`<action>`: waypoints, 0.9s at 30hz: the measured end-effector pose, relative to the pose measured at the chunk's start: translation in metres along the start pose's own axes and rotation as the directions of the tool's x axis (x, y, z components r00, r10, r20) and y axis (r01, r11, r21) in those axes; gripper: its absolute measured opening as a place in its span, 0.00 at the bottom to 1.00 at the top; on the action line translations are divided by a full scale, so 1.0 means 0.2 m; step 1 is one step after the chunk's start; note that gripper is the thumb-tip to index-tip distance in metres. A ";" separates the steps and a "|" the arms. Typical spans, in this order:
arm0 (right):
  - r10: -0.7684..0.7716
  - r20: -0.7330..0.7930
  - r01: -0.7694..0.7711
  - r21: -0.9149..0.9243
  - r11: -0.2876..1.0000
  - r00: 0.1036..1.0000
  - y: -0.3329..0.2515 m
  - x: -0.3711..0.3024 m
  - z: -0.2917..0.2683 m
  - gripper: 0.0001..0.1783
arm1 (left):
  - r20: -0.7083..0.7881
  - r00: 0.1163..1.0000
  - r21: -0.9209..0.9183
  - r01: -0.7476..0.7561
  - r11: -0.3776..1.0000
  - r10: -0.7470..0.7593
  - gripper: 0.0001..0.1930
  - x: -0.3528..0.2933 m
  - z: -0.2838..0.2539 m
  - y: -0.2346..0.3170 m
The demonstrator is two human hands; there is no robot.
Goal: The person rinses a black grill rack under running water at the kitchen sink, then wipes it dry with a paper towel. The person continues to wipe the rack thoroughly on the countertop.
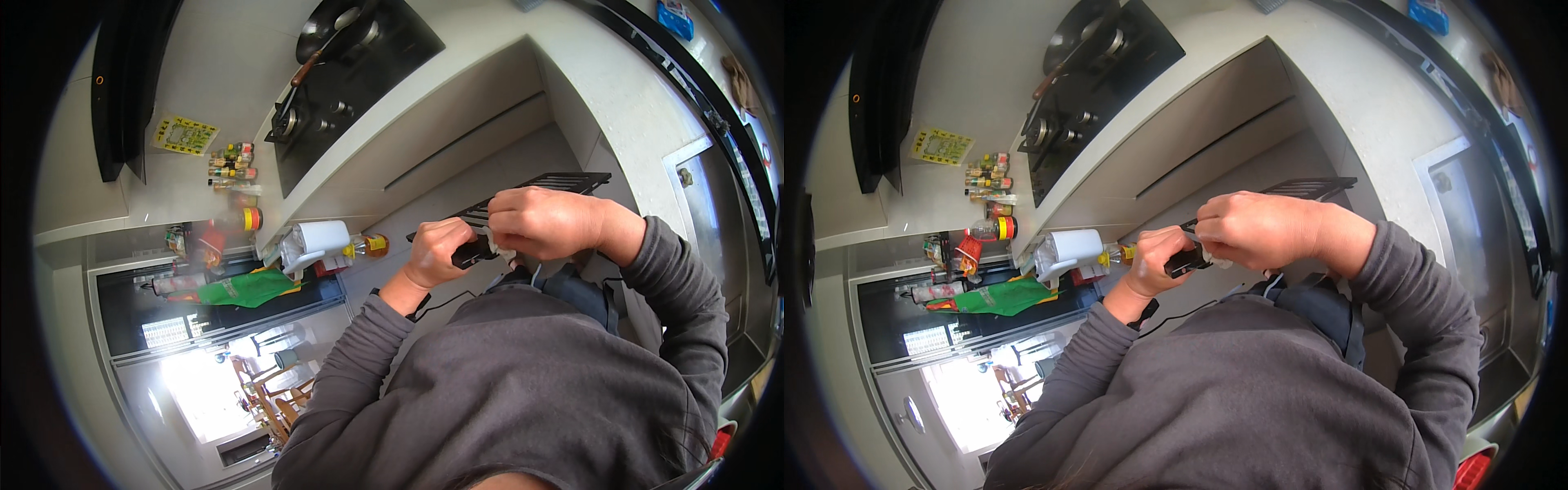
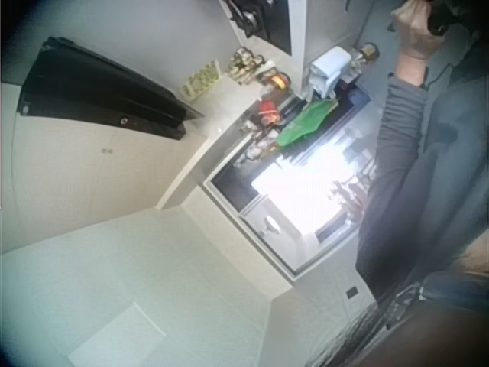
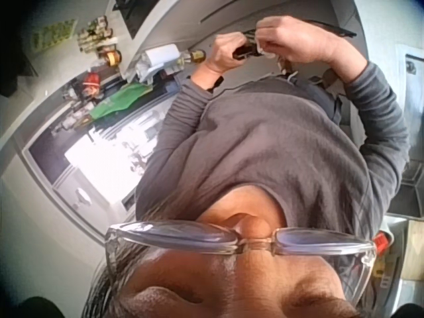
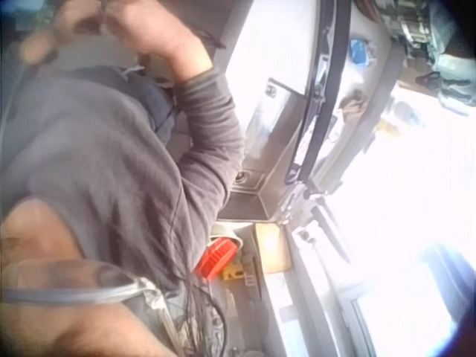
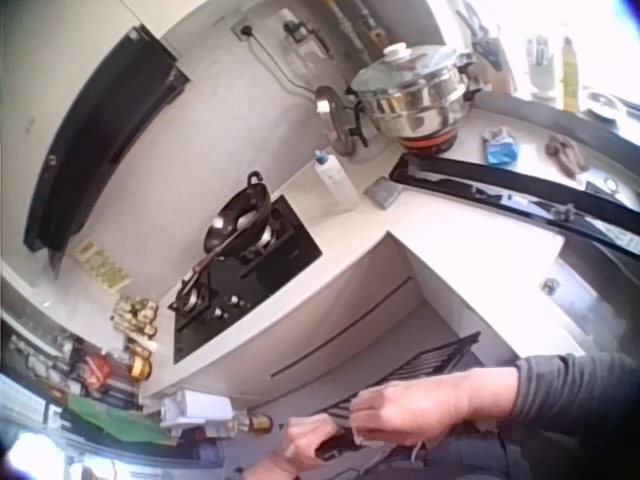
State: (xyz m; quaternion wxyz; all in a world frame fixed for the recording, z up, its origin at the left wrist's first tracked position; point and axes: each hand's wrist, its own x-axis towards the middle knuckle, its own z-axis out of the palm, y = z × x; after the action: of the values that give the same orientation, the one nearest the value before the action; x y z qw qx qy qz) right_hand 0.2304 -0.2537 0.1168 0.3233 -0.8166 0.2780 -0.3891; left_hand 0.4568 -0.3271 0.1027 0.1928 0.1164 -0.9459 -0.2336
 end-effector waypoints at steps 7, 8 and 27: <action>-0.081 -0.072 0.079 -0.028 0.996 0.994 -0.02 0.04 0.05 0.05 | -0.014 1.000 -0.075 -0.012 0.997 0.011 0.10 0.02 0.03 0.01; -0.077 -0.069 0.074 -0.047 0.996 0.995 -0.02 0.02 0.04 0.05 | 0.003 1.000 -0.025 -0.005 1.000 0.006 0.11 0.02 0.03 0.01; -0.105 -0.096 0.101 -0.046 0.994 0.990 -0.01 0.02 0.07 0.08 | -0.043 0.999 -0.058 0.005 0.998 -0.008 0.11 0.02 0.03 0.02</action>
State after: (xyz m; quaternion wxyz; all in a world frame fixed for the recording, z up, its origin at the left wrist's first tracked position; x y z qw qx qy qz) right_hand 0.2449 -0.2506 0.1131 0.2720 -0.8161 0.2591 -0.4392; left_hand 0.4512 -0.3229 0.1004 0.2157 0.1187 -0.9339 -0.2591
